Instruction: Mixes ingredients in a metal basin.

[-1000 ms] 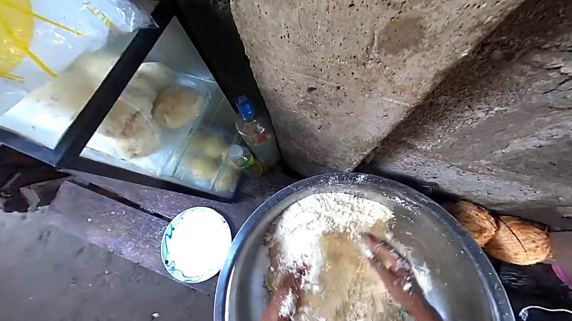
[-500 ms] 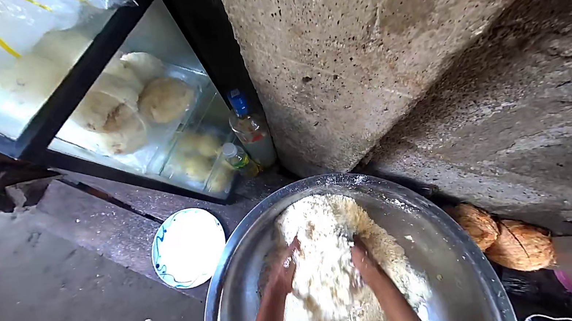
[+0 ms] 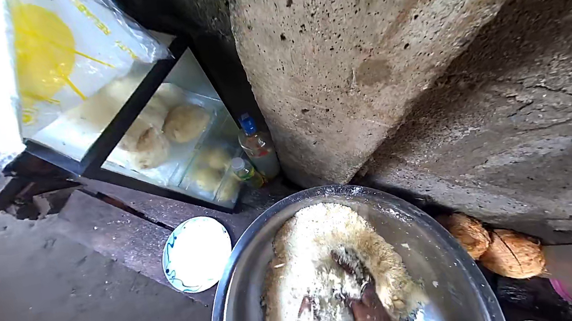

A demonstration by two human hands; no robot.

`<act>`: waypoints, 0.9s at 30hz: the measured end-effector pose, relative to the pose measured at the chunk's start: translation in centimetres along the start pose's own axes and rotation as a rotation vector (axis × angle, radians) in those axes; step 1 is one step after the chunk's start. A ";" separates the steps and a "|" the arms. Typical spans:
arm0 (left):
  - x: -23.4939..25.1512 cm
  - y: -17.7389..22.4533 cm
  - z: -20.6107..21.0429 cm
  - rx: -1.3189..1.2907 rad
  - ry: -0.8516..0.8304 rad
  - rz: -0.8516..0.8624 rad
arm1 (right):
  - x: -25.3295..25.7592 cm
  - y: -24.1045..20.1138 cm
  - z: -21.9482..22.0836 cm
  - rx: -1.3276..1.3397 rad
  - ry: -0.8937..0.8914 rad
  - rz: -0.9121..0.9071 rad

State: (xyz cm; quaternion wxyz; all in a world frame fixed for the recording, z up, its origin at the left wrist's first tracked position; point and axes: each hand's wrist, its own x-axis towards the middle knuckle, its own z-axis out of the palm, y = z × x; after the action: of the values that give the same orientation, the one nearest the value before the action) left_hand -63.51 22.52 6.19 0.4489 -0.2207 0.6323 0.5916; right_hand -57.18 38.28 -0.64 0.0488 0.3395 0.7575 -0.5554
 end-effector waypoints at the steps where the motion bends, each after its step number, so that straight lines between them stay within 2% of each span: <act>1: -0.9 0.1 -0.8 0.020 0.017 -0.019 | 1.4 2.0 -1.0 -0.058 0.063 -0.074; 3: -0.9 1.0 -1.5 0.066 0.100 -0.055 | 4.2 5.5 -3.9 -0.191 0.212 -0.201; 4: 1.2 0.2 -2.1 0.121 0.161 -0.038 | 5.4 7.1 -5.4 -0.242 0.268 -0.209; 6: 8.1 -6.2 -5.4 0.220 0.350 0.161 | 6.9 8.8 -8.0 -0.212 0.264 0.003; 8: 12.1 -11.2 -7.5 0.197 0.450 0.197 | 8.6 10.4 -8.2 -0.101 0.227 0.214; 9: 12.9 -11.6 -6.9 0.136 0.444 0.175 | 9.2 11.2 -7.0 0.014 0.227 0.233; 11: 13.1 -10.0 -4.5 0.014 0.341 0.113 | 9.0 11.2 -3.3 0.313 0.186 0.283; 14: 12.5 -6.9 -2.0 -0.095 0.211 0.051 | 7.0 8.9 -0.2 0.449 0.106 0.387; 17: 11.2 -3.4 0.2 -0.140 0.063 0.076 | 4.6 6.1 0.9 0.531 0.084 0.229; 19: 9.7 -1.5 2.0 -0.212 -0.031 0.086 | 1.7 2.7 1.7 0.602 0.113 0.160; 23: 6.0 1.8 4.3 -0.462 -0.182 0.115 | -1.8 -1.1 1.6 0.476 0.124 -0.075; 27: 3.4 2.1 4.8 -0.407 -0.225 0.080 | -2.4 -2.4 0.8 0.424 0.102 -0.006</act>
State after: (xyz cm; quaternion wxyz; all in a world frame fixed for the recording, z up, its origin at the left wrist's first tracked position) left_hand -65.45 28.38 5.08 0.4389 -0.2142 0.4542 0.7451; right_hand -56.93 36.08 2.11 -0.0636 0.3675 0.6263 -0.6846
